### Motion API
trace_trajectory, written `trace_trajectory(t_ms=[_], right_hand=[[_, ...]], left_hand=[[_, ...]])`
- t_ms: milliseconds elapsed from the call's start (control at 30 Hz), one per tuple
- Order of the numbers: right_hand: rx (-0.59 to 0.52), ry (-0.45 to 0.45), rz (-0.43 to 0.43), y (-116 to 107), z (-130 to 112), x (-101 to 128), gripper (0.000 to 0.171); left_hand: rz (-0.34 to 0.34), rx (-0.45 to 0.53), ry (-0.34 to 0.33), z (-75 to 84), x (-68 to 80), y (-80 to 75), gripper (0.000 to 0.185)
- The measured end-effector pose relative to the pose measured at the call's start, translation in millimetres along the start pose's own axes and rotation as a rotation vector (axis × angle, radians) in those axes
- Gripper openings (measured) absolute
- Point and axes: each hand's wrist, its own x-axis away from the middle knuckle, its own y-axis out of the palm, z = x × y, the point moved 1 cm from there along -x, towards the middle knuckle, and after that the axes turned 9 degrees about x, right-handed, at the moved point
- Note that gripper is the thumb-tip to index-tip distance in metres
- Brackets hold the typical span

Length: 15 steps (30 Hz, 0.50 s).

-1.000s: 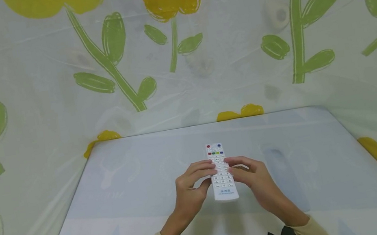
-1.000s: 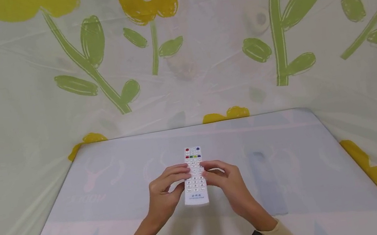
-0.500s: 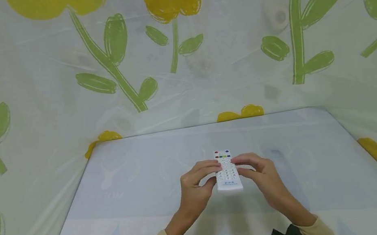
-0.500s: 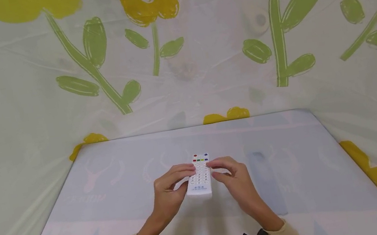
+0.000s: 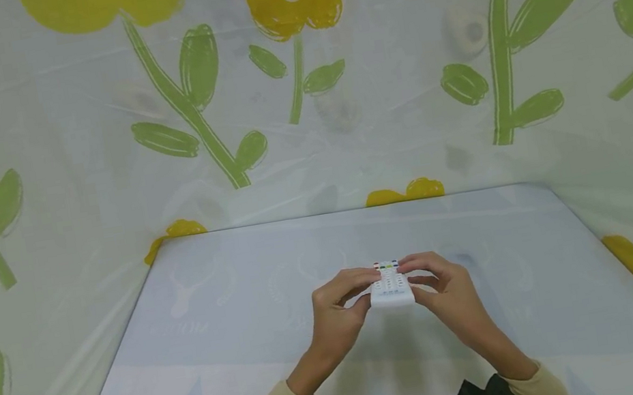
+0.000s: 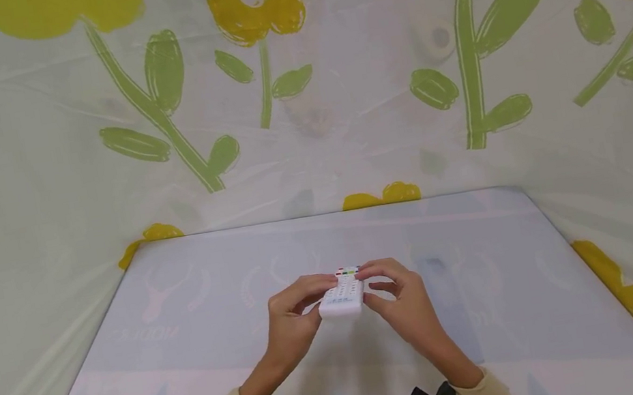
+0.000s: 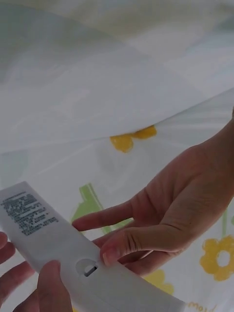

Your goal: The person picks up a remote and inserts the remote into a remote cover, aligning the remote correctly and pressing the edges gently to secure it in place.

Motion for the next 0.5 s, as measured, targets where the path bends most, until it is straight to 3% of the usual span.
trace_trajectory(t_ms=[333,500], right_hand=[[0.013,-0.092,-0.009,-5,3,-4,0.031],[-0.025,-0.104,-0.022,-8,6,-6,0.033]], left_hand=[[0.035,0.025,-0.035,-2.4,-2.2,5.7,0.023],[0.050,0.041,-0.053,-12.4,-1.1,8.3,0.027]])
